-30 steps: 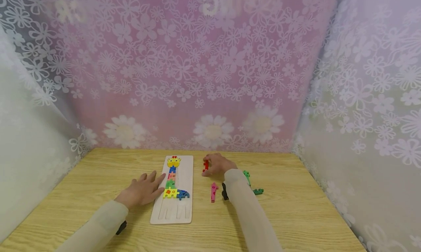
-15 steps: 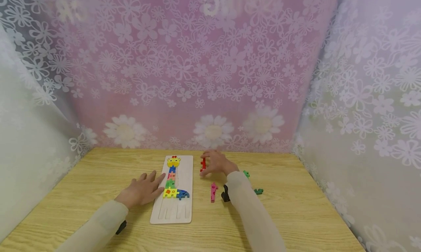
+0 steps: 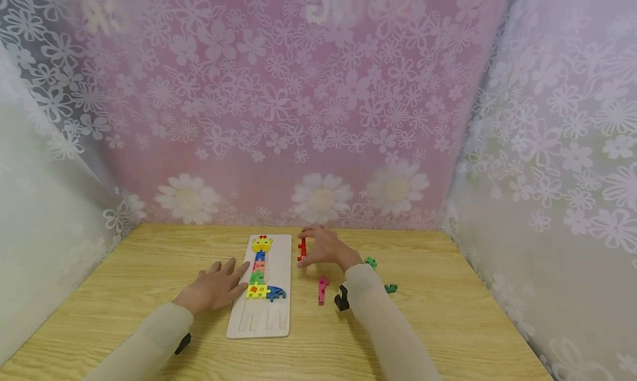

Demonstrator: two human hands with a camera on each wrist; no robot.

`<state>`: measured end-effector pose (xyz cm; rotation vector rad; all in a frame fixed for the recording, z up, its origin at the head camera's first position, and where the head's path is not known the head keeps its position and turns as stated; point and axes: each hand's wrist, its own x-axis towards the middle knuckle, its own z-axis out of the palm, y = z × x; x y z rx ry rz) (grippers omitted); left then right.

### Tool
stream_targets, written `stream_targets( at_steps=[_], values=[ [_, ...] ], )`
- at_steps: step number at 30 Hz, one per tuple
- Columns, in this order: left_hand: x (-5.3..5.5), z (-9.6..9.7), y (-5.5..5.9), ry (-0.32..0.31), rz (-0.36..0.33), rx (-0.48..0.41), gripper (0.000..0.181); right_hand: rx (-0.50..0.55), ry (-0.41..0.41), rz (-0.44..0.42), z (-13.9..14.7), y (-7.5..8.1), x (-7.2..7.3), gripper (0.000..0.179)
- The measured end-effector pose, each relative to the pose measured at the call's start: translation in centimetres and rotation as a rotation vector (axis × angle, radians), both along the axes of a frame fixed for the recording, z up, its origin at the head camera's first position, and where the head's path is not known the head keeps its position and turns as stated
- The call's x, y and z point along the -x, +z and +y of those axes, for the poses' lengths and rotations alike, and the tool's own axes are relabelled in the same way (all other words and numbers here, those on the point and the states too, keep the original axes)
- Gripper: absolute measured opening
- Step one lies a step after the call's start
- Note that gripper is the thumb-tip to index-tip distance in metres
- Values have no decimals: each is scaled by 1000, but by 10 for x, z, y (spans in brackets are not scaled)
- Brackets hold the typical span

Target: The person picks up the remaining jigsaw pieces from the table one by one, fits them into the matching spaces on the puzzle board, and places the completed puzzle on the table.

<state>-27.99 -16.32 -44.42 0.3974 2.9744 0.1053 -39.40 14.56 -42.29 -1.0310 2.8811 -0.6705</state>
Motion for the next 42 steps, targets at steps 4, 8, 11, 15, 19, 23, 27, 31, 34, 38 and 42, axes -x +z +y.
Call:
stream_targets(
  at_steps=[4, 8, 11, 15, 19, 23, 27, 31, 34, 38, 42],
  values=[
    [1, -1, -1, 2, -3, 1, 63, -6, -16, -11, -3, -1, -7, 80],
    [1, -2, -4, 8, -15, -7, 63, -50, -28, -33, -8, -6, -13, 82],
    [1, -2, -5, 8, -15, -10, 63, -68, -15, -36, -13, -9, -17, 81],
    [1, -2, -6, 14, -21, -14, 63, -66, 19, -47, -20, -8, -24, 79],
    [1, -2, -5, 13, -22, -12, 63, -63, 37, -60, -27, -6, -31, 78],
    [1, -3, -3, 8, -8, -3, 63, -62, 22, -57, -33, -4, -36, 79],
    [1, -3, -3, 16, -12, -6, 63, -71, 20, -63, -38, -4, -40, 79],
    [2, -2, -4, 18, -18, -1, 64, -79, 40, -51, -43, -4, -45, 79],
    [3, -1, -4, 17, -17, 2, 64, -85, 55, -28, -47, -2, -49, 78],
    [3, 0, -4, 19, -20, 8, 64, -85, 64, -14, -51, -1, -52, 78],
    [3, 1, -3, 19, -23, 3, 63, -98, 59, -11, -56, -2, -54, 79]
  ],
)
